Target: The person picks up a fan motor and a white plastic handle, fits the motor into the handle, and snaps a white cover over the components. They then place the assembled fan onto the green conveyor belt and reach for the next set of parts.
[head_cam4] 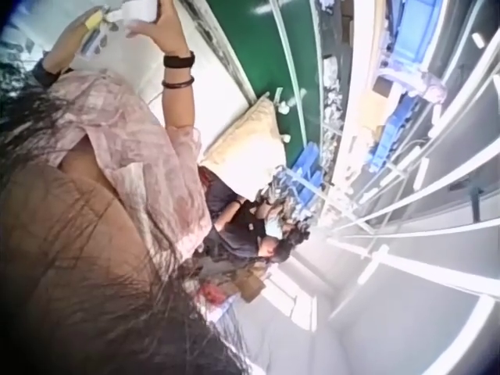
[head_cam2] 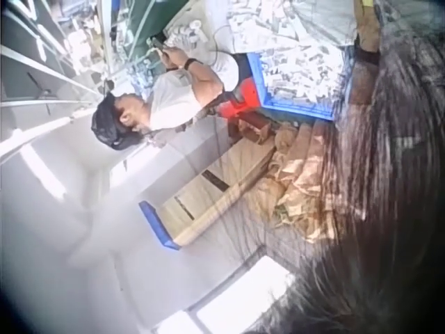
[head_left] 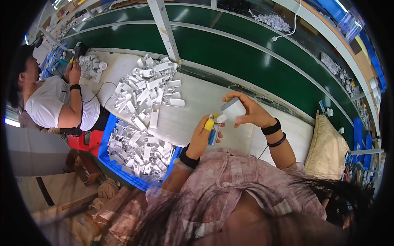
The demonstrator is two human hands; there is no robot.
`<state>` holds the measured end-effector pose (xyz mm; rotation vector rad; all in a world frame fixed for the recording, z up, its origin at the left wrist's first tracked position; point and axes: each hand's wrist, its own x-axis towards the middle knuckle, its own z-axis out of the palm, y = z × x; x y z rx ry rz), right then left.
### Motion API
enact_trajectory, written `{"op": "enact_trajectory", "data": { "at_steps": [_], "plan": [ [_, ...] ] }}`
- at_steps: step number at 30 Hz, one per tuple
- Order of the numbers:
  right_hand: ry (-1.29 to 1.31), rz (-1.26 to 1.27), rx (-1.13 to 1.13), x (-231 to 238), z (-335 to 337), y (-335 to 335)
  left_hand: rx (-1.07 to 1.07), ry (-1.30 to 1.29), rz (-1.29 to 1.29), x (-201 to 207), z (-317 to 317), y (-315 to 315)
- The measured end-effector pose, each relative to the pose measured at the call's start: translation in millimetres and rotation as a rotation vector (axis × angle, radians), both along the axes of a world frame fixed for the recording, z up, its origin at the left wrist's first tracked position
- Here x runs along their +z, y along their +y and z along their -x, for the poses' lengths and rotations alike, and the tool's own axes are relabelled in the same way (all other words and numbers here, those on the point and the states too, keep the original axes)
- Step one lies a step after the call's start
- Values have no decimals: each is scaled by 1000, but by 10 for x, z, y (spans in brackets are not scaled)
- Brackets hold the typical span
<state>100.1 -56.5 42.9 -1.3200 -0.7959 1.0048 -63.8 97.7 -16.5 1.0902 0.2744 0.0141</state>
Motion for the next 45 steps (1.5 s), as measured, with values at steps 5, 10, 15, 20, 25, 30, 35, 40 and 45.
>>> {"op": "enact_trajectory", "data": {
  "at_steps": [5,10,15,20,25,30,35,40,45],
  "plan": [
    [-147,216,-16,77,-87,71,-110,-3,76,-32,-15,-76],
    [-454,148,7,63,-119,164,-167,-43,117,22,-52,-153],
    [-514,275,3,96,-78,232,-220,-1,97,-30,-85,-163],
    [-749,398,-25,68,3,320,-152,-23,123,-24,-149,-170],
    [-845,485,-49,68,-6,316,-112,7,171,16,-203,-144],
    [-818,571,-33,137,52,409,-139,6,304,14,-260,-112],
    [-1006,591,-125,70,131,447,-187,94,450,-3,-363,-64],
    [-1109,337,-331,-118,188,391,-16,57,343,-48,-420,-54],
    [-823,109,-557,-85,422,199,181,-91,419,-100,-484,103]
  ]
}}
